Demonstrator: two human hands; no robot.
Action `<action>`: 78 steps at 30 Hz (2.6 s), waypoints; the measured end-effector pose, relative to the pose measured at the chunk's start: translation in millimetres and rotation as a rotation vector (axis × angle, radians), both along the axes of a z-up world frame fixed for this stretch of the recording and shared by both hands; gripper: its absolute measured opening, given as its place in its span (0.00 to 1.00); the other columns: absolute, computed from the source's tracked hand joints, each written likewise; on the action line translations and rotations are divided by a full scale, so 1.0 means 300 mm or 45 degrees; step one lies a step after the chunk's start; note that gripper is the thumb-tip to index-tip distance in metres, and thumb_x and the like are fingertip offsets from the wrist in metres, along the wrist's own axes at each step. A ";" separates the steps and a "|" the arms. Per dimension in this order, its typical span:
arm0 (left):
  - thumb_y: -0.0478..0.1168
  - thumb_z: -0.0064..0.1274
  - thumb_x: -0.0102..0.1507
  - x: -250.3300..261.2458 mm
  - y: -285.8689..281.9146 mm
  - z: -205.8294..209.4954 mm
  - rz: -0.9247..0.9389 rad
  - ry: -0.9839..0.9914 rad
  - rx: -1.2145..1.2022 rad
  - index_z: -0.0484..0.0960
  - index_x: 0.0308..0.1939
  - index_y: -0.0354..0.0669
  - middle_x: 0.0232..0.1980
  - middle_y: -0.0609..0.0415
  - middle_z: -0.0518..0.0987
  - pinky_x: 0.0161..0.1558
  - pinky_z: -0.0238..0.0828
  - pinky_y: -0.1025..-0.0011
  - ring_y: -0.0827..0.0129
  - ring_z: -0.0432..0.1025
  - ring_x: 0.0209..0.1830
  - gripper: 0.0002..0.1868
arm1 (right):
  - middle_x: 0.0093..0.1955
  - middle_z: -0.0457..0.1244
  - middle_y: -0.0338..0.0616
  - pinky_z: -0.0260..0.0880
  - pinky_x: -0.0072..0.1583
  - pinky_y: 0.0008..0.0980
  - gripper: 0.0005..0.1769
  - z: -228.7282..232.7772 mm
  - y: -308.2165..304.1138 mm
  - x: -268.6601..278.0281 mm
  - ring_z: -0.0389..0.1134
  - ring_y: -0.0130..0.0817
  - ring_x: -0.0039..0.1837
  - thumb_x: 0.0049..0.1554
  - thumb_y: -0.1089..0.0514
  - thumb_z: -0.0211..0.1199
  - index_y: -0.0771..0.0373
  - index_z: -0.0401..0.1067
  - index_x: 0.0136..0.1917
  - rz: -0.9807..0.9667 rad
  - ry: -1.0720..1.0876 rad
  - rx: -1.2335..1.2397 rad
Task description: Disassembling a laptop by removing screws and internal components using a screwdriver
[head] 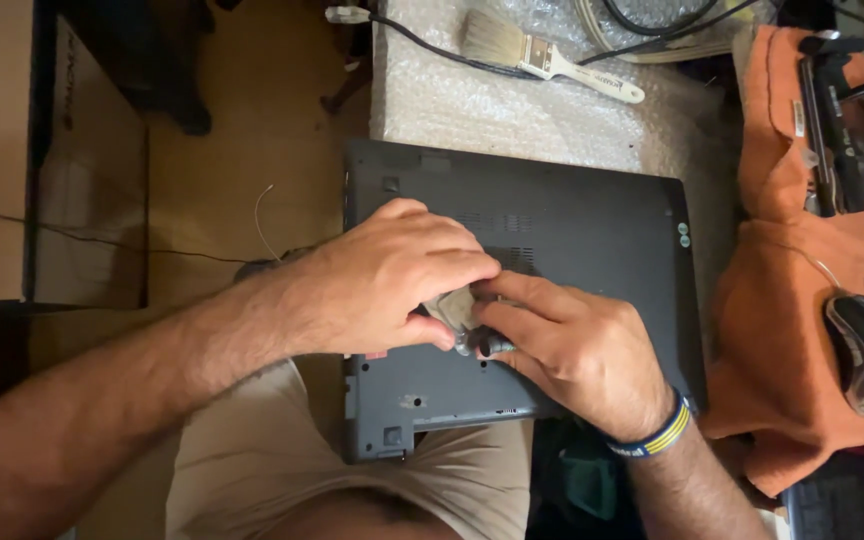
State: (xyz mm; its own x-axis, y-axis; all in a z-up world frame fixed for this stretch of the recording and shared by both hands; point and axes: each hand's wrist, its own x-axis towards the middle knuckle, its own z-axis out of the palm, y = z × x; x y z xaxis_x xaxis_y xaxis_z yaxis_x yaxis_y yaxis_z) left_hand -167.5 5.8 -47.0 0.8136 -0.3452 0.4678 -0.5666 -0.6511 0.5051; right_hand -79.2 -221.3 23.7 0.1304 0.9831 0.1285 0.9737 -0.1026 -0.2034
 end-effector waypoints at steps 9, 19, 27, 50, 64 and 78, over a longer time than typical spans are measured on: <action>0.63 0.73 0.49 -0.028 -0.079 0.023 0.163 0.005 0.222 0.81 0.43 0.42 0.48 0.49 0.72 0.53 0.63 0.53 0.52 0.67 0.50 0.33 | 0.55 0.67 0.35 0.73 0.42 0.38 0.24 -0.036 -0.090 -0.082 0.73 0.34 0.52 0.53 0.42 0.72 0.51 0.74 0.60 -0.486 -0.089 -0.043; 0.44 0.69 0.57 -0.075 -0.117 0.183 -0.081 0.083 -0.341 0.74 0.53 0.38 0.45 0.47 0.73 0.45 0.70 0.64 0.55 0.72 0.43 0.26 | 0.47 0.76 0.32 0.73 0.52 0.24 0.13 -0.047 -0.181 -0.215 0.77 0.22 0.48 0.57 0.49 0.65 0.56 0.79 0.52 -0.873 0.642 0.300; 0.38 0.65 0.54 -0.063 -0.174 0.193 -0.178 0.070 -0.403 0.73 0.52 0.37 0.47 0.48 0.70 0.47 0.71 0.65 0.58 0.71 0.43 0.25 | 0.20 0.54 0.40 0.49 0.27 0.24 0.12 -0.132 -0.221 -0.240 0.52 0.25 0.23 0.61 0.58 0.64 0.72 0.72 0.50 -0.828 1.884 0.666; 0.41 0.70 0.57 0.003 -0.216 0.161 -0.242 0.282 -0.291 0.72 0.51 0.38 0.47 0.48 0.69 0.42 0.69 0.65 0.60 0.71 0.39 0.26 | 0.18 0.55 0.43 0.48 0.29 0.27 0.10 -0.125 -0.190 -0.144 0.50 0.25 0.23 0.57 0.64 0.53 0.68 0.69 0.35 -0.967 1.906 0.622; 0.42 0.57 0.58 0.045 -0.239 0.130 -0.169 0.160 -0.357 0.67 0.49 0.38 0.45 0.46 0.71 0.43 0.68 0.61 0.54 0.69 0.41 0.21 | 0.19 0.58 0.40 0.54 0.33 0.26 0.11 -0.048 -0.153 -0.099 0.53 0.24 0.25 0.60 0.62 0.53 0.63 0.70 0.36 -1.043 1.619 0.392; 0.47 0.48 0.53 0.048 -0.267 0.110 0.124 -0.092 -0.149 0.68 0.37 0.37 0.33 0.47 0.69 0.26 0.62 0.56 0.51 0.65 0.27 0.17 | 0.29 0.66 0.51 0.61 0.30 0.26 0.08 -0.068 -0.117 -0.094 0.63 0.31 0.26 0.59 0.66 0.55 0.70 0.72 0.41 -1.031 1.864 0.526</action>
